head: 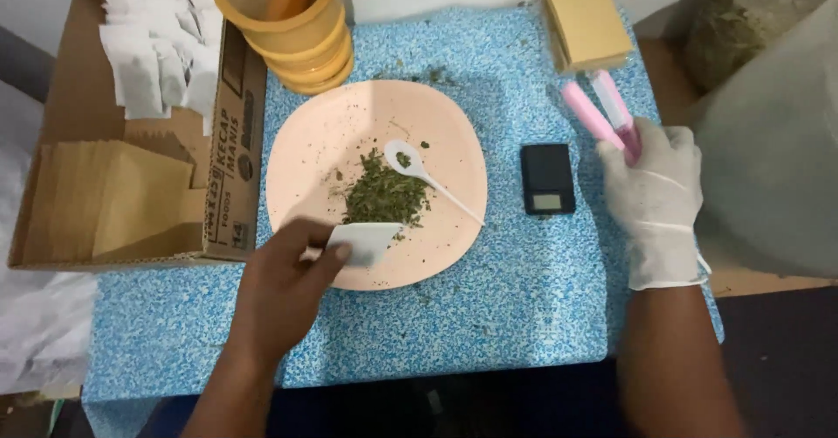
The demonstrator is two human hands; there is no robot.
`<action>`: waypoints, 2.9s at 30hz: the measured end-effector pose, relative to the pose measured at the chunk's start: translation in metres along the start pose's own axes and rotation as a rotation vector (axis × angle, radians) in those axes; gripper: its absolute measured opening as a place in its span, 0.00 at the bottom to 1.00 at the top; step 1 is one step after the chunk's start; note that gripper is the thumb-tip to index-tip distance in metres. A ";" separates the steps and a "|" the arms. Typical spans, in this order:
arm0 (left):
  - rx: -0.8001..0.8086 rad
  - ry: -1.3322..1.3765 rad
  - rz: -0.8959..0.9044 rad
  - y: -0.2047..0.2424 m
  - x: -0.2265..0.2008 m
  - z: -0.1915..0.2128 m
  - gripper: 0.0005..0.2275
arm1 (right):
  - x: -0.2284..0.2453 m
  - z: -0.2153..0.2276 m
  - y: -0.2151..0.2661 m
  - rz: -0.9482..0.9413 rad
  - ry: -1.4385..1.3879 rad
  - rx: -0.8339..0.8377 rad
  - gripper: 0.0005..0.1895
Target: The person fills a small white paper sachet with dried green herbs from a plate using a plastic spoon. They weigh the sachet on a digital scale, then seal it with a pink handheld heat sealer. The sealed sachet is placed into a small brown paper bag, which is then heat-sealed and placed into a cardboard box.
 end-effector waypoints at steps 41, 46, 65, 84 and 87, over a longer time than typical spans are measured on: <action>-0.192 -0.244 0.037 0.018 0.055 0.047 0.13 | 0.058 -0.053 -0.100 0.685 0.509 -0.229 0.26; -0.261 -0.169 -0.101 0.021 0.042 0.051 0.11 | 0.058 -0.042 -0.093 0.743 0.602 -0.462 0.24; -0.341 -0.039 -0.887 0.027 -0.061 0.039 0.09 | 0.158 0.097 0.049 0.242 -0.897 -0.302 0.06; -0.240 0.015 -0.905 -0.005 -0.082 0.068 0.09 | 0.256 0.027 0.089 0.455 -1.213 0.050 0.16; -0.344 -0.047 -0.930 -0.008 -0.073 0.057 0.08 | 0.242 0.008 0.089 0.447 -1.228 0.036 0.19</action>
Point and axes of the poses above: each hand's wrist, its own y-axis away from the middle knuckle, its own z-axis out of the back of the hand, x = y × z, the point moved 9 cm from there along -y, towards the middle knuckle, and after that the axes turned 7 degrees about -x, right-handed, at the moved point
